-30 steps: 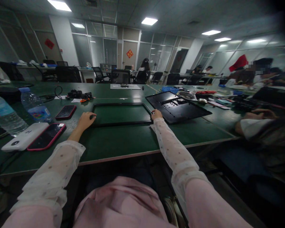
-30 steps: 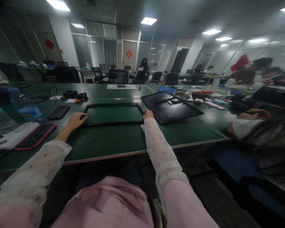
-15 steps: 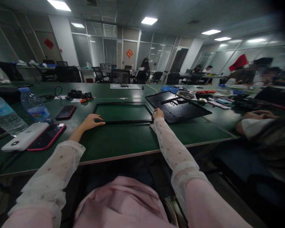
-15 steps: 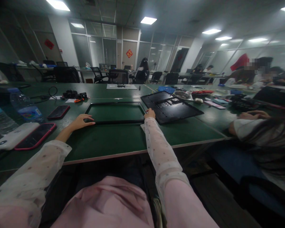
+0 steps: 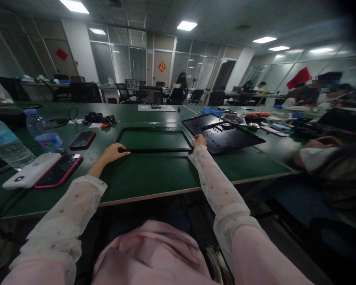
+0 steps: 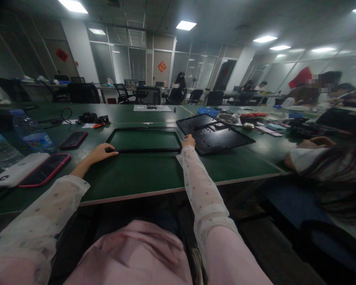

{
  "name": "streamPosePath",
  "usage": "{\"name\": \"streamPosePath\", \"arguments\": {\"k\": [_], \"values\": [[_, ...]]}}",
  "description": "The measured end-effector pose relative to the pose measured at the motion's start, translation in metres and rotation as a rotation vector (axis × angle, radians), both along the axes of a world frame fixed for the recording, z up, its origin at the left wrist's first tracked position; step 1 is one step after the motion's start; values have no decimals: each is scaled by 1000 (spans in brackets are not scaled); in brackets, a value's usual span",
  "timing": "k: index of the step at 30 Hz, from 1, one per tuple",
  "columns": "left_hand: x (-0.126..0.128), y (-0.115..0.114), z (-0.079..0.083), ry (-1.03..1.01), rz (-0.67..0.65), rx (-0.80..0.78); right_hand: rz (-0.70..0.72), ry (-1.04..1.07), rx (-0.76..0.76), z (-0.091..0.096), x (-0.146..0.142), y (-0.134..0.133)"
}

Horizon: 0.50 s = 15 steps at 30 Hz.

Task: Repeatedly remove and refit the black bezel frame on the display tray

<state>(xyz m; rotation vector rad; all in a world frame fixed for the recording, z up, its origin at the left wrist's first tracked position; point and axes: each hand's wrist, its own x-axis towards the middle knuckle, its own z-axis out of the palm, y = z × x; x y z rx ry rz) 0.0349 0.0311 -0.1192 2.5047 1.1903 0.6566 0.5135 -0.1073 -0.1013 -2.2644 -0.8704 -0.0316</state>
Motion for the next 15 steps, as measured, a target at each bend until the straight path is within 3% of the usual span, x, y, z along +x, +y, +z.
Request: {"name": "streamPosePath", "arguments": {"k": [8,15], "values": [[-4,6,0,-106,101,-36,-1,59,93,-1,-3,8],[-3,9,0,-209,128,-64,-56,89,374,16,3,5]]}}
